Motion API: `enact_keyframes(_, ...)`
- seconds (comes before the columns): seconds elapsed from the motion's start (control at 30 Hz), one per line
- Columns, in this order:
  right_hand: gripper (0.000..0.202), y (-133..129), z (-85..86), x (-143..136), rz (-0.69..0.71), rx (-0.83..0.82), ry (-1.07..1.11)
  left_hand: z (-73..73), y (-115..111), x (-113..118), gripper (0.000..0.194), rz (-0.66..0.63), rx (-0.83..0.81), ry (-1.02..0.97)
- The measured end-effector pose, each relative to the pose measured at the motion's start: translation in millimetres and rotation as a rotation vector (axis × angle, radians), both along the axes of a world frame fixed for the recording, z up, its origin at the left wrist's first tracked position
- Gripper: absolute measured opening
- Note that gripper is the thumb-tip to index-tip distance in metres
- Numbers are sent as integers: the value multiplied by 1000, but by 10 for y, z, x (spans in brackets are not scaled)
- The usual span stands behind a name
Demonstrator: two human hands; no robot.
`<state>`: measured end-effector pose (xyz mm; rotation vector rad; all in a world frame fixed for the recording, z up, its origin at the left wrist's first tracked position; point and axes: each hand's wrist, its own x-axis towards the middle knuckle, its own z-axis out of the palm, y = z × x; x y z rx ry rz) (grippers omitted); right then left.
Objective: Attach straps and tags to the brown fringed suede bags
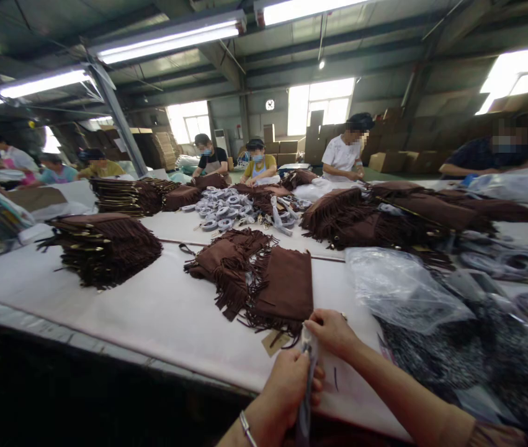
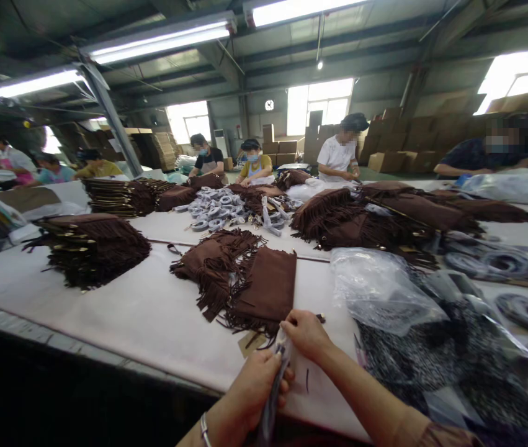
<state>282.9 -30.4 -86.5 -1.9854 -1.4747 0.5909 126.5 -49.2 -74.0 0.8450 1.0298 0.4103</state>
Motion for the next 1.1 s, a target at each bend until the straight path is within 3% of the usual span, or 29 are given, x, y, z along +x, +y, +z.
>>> enact_keyframes(0.17, 22, 53, 1, -26, 23, 37, -82, 12, 41, -20, 19, -3, -54, 17)
enact_keyframes(0.3, 27, -62, 28, 97, 36, 128, -132, 7, 81, -93, 16, -4, -119, -40)
enact_keyframes(0.4, 22, -251, 75, 182, 305, 284, -143, 13, 118, -141, 13, 8, -200, -96)
enact_keyframes(0.5, 30, -394, 127, 154, 579, 383, -204, 27, 119, -139, 13, -5, -201, -130)
enact_keyframes(0.7, 27, -321, 210, 55, 708, 400, -259, 49, 19, -143, 15, -78, -2, -92)
enact_keyframes(0.9, 23, -254, 261, 49, 771, 308, -242, -30, -27, -197, 21, -109, 170, 100)
enact_keyframes(1.03, 18, -200, 299, 18, 801, 245, -258, -72, -17, -189, 21, -42, 486, 112)
enact_keyframes(1.1, 16, -176, 330, 10, 806, 221, -279, -72, -2, -179, 19, -33, 561, 121)
